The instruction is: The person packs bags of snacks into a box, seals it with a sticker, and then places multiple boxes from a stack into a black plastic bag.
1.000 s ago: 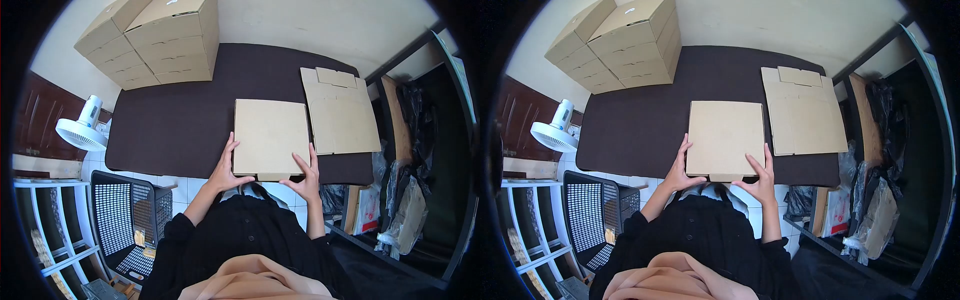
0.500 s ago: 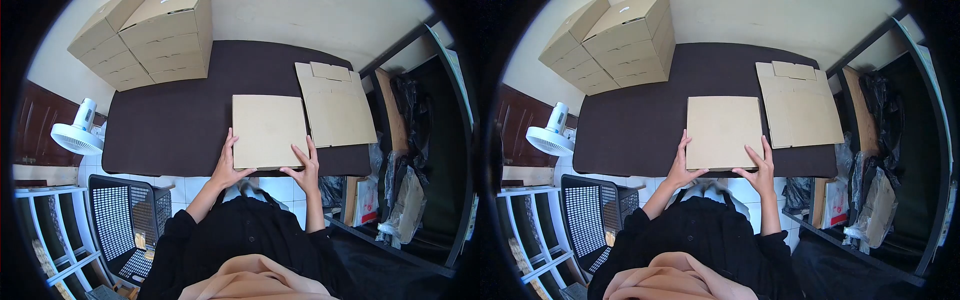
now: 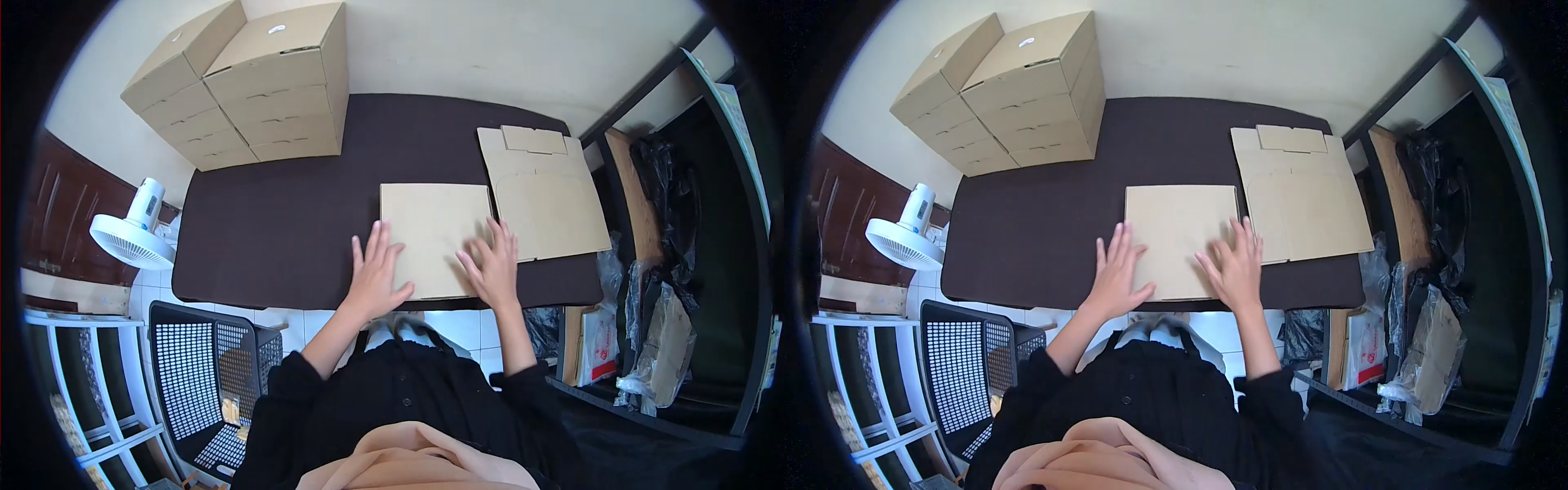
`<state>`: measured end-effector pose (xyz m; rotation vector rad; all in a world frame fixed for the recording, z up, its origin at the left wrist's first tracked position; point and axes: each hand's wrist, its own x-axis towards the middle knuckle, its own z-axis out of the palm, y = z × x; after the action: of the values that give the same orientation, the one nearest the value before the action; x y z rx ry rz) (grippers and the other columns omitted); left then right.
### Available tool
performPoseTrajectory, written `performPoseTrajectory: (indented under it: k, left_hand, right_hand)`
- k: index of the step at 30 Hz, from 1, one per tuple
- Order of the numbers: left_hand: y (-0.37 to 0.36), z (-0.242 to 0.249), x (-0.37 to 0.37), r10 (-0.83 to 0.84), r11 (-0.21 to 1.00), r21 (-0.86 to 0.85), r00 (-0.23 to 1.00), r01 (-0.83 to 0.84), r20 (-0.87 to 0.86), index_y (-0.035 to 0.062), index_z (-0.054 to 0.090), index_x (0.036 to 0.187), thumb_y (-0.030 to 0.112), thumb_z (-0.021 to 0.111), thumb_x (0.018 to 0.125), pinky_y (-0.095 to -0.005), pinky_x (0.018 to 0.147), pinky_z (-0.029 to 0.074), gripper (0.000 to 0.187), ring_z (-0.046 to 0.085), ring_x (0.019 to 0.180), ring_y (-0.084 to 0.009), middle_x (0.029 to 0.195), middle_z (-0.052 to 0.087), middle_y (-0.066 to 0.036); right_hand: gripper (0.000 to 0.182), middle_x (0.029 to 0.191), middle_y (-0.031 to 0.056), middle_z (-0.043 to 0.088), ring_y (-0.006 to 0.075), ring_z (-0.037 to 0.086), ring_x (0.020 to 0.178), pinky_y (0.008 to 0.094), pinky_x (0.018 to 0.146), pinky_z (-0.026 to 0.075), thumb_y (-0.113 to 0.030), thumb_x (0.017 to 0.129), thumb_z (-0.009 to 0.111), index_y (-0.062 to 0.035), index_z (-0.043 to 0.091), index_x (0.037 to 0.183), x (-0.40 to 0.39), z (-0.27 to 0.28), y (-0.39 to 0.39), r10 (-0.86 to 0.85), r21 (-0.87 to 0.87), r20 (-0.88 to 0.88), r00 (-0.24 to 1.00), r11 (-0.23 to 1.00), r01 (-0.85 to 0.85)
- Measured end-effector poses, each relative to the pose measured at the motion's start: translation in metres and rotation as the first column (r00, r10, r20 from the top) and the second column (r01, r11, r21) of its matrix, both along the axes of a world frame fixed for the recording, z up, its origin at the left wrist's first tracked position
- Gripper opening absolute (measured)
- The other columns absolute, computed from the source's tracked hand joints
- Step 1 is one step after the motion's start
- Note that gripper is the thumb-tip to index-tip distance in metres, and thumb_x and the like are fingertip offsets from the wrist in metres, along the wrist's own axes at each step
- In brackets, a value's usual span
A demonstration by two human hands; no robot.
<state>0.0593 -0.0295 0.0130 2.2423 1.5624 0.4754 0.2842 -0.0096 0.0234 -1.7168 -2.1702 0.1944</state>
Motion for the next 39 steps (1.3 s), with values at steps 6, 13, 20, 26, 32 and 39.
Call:
performPoseTrajectory:
  k: [6,13,20,26,32,39]
  left_hand:
    - [0.035,-0.023,0.035,0.057,0.991,0.126,0.994,-0.044,-0.098,0.0010,0.025,0.132,0.043,0.049,0.077,-0.0542,0.103,0.004,0.073,0.010,0.133,-0.0269,0.141,0.017,-0.015]
    - [0.034,-0.021,0.037,0.048,0.989,0.147,0.994,-0.033,-0.097,-0.0024,0.028,0.130,0.048,0.047,0.078,-0.0545,0.102,0.004,0.075,0.013,0.132,-0.0281,0.139,0.020,-0.018]
    - [0.037,-0.004,0.056,0.065,0.998,0.027,0.968,-0.060,-0.243,-0.0048,0.027,0.130,0.046,0.049,0.077,-0.0547,0.102,0.000,0.077,0.013,0.131,-0.0310,0.138,0.022,-0.020]
    - [0.040,-0.021,0.079,0.030,0.997,0.079,0.997,-0.025,-0.064,-0.0015,0.028,0.130,0.044,0.050,0.077,-0.0530,0.103,0.003,0.073,0.012,0.131,-0.0330,0.138,0.020,-0.022]
    - [0.039,-0.018,0.085,0.076,0.997,0.018,0.993,-0.075,-0.090,-0.0018,0.029,0.129,0.044,0.051,0.076,-0.0536,0.103,0.003,0.074,0.011,0.131,-0.0325,0.139,0.018,-0.021]
    - [0.058,-0.011,0.158,0.300,0.951,-0.048,0.949,-0.306,-0.091,-0.0027,0.026,0.130,0.044,0.054,0.074,-0.0544,0.102,-0.001,0.078,0.008,0.132,-0.0311,0.140,0.016,-0.020]
  right_hand:
    - [0.067,0.140,0.0177,0.020,0.0312,0.016,0.130,0.0525,0.102,0.013,-0.052,0.081,0.044,-0.0087,0.034,0.131,-0.020,-0.033,0.034,-0.107,-0.012,0.128,0.986,0.994,0.110]
    - [0.064,0.139,0.0178,0.021,0.0325,0.018,0.129,0.0523,0.102,0.014,-0.049,0.081,0.044,-0.0102,0.034,0.131,-0.020,-0.034,0.028,-0.119,0.032,0.109,0.987,0.993,0.117]
    - [0.055,0.136,0.0169,0.029,0.0292,0.028,0.126,0.0491,0.101,0.018,-0.042,0.078,0.050,-0.0137,0.043,0.125,-0.011,-0.029,-0.039,-0.124,0.075,0.087,0.988,0.990,0.118]
    - [0.037,0.100,0.0116,0.058,0.0255,0.055,0.096,0.0440,0.093,0.034,-0.026,0.070,0.061,-0.0073,0.058,0.102,0.010,-0.021,-0.023,-0.120,0.014,-0.295,0.948,0.991,0.130]
    - [0.019,0.081,0.0134,0.060,0.0294,0.059,0.075,0.0354,0.067,0.048,-0.011,0.065,0.062,-0.0050,0.061,0.083,0.141,0.114,0.092,0.004,0.487,-0.192,0.981,0.869,0.092]
    - [0.018,0.089,0.0133,0.058,0.0303,0.057,0.085,0.0371,0.074,0.046,-0.015,0.069,0.060,-0.0051,0.060,0.085,0.285,0.328,0.188,-0.142,0.810,-0.053,0.988,0.573,0.126]
